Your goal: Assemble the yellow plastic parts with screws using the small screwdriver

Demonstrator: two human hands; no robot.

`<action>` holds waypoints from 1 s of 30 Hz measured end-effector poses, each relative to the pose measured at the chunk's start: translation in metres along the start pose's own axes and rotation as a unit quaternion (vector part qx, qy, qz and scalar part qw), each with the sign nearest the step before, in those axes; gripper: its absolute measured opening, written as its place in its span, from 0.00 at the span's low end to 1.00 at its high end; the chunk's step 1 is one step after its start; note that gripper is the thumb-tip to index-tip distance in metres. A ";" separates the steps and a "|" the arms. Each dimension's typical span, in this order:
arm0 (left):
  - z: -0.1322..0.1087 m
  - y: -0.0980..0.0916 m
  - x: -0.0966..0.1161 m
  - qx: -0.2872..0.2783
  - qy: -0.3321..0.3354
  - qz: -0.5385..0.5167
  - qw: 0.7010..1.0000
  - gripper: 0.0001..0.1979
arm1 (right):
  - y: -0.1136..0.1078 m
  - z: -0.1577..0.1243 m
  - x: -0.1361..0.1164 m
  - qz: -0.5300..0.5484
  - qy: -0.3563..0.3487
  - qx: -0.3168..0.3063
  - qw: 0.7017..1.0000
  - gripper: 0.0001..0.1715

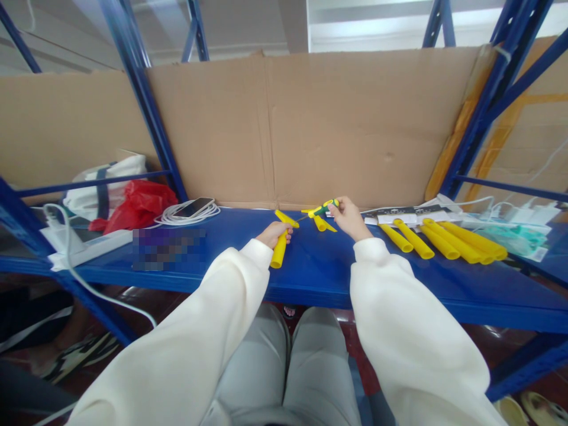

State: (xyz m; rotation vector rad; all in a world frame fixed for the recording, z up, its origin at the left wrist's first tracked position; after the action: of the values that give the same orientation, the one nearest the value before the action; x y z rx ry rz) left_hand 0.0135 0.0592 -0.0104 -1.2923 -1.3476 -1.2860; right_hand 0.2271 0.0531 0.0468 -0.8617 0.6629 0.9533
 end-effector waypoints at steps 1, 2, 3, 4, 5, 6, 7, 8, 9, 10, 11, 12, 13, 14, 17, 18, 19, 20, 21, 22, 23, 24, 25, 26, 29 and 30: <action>0.000 0.000 0.000 0.000 -0.001 -0.003 1.000 0.12 | 0.000 0.000 -0.001 0.001 -0.001 -0.002 1.000 0.25; 0.001 0.000 -0.001 -0.001 -0.001 -0.006 1.000 0.13 | 0.000 -0.001 -0.001 0.001 -0.002 -0.004 1.000 0.26; 0.001 0.000 -0.001 -0.001 -0.002 -0.009 1.000 0.13 | 0.000 -0.001 -0.001 0.001 -0.004 -0.007 1.000 0.26; 0.001 0.000 -0.001 -0.001 -0.001 -0.012 1.000 0.13 | 0.001 -0.001 -0.001 0.002 -0.004 -0.008 1.000 0.26; 0.001 0.000 -0.001 -0.001 -0.001 -0.012 1.000 0.13 | 0.001 -0.001 -0.001 0.002 -0.003 -0.009 1.000 0.26; 0.001 0.000 0.000 -0.001 0.000 -0.010 1.000 0.13 | 0.001 -0.001 0.000 0.001 -0.002 -0.009 1.000 0.26; 0.001 0.001 0.000 -0.002 0.002 -0.008 1.000 0.13 | 0.001 0.000 0.000 0.000 0.001 -0.008 1.000 0.26; 0.001 0.001 0.000 -0.003 0.003 -0.005 1.000 0.13 | 0.000 0.000 0.001 -0.001 0.004 -0.006 1.000 0.26; 0.000 0.001 0.001 -0.005 0.004 -0.003 1.000 0.13 | 0.000 0.000 0.001 -0.001 0.006 -0.004 1.000 0.25; 0.000 0.002 0.001 -0.007 0.004 -0.001 1.000 0.13 | 0.000 0.001 0.002 0.000 0.008 -0.001 1.000 0.25; 0.000 0.002 0.001 -0.009 0.004 0.000 1.000 0.13 | -0.001 0.001 0.002 0.003 0.008 0.001 1.000 0.24; 0.000 0.002 0.001 -0.010 0.004 -0.001 1.000 0.13 | -0.001 0.001 0.002 0.006 0.009 0.004 1.000 0.24; 0.000 0.002 0.001 -0.010 0.003 -0.002 1.000 0.13 | -0.001 0.001 0.002 0.010 0.010 0.005 1.000 0.24; 0.001 0.002 0.001 -0.011 0.002 -0.005 1.000 0.12 | -0.002 0.002 0.002 0.013 0.011 0.004 1.000 0.24; 0.001 0.002 0.001 -0.012 0.000 -0.011 1.000 0.10 | -0.001 0.001 0.003 0.017 0.013 -0.003 1.000 0.25; 0.002 0.002 0.001 -0.013 -0.002 -0.011 1.000 0.09 | -0.001 0.001 0.002 0.017 0.011 -0.006 1.000 0.25; 0.002 0.002 0.001 -0.013 -0.003 -0.009 1.000 0.09 | -0.001 0.001 0.002 0.017 0.009 -0.009 1.000 0.25; 0.002 0.002 0.001 -0.014 -0.004 -0.007 1.000 0.08 | -0.001 0.001 0.002 0.017 0.008 -0.011 1.000 0.25; 0.002 0.002 0.001 -0.014 -0.004 -0.006 1.000 0.09 | -0.001 0.000 0.002 0.017 0.008 -0.012 1.000 0.25; 0.002 0.002 0.001 -0.014 -0.004 -0.005 1.000 0.09 | -0.001 0.000 0.001 0.018 0.011 -0.011 1.000 0.25; 0.002 0.002 0.002 -0.014 -0.003 -0.005 1.000 0.09 | -0.001 0.000 0.001 0.021 0.014 -0.008 1.000 0.25; 0.002 0.002 0.002 -0.014 -0.001 -0.005 1.000 0.10 | -0.002 -0.001 0.000 0.026 0.019 -0.004 0.999 0.25; 0.001 0.003 0.002 -0.015 0.000 -0.005 1.000 0.10 | -0.002 -0.001 0.000 0.035 0.024 0.003 0.999 0.24; 0.001 0.003 0.003 -0.016 0.000 -0.004 1.000 0.10 | -0.003 -0.002 -0.001 0.045 0.029 0.012 0.999 0.24; -0.001 0.004 0.004 -0.016 -0.001 0.002 1.000 0.12 | -0.006 -0.004 -0.004 0.067 0.040 0.034 0.996 0.26; -0.002 0.005 0.005 -0.017 0.000 0.004 1.000 0.12 | -0.006 -0.005 -0.005 0.070 0.042 0.037 0.996 0.27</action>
State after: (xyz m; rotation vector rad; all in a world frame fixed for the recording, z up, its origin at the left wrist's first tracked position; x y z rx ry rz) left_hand 0.0173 0.0574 -0.0051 -1.3199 -1.3226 -1.3091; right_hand 0.2294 0.0444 0.0502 -0.8019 0.8343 1.0152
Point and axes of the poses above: each hand's wrist, its own z-axis towards the middle knuckle, its own y-axis out of the palm, x = y × z, the point moved 6 cm from there along z, towards the middle knuckle, and after that the axes turned 5 degrees about y, right-handed, at the moved point
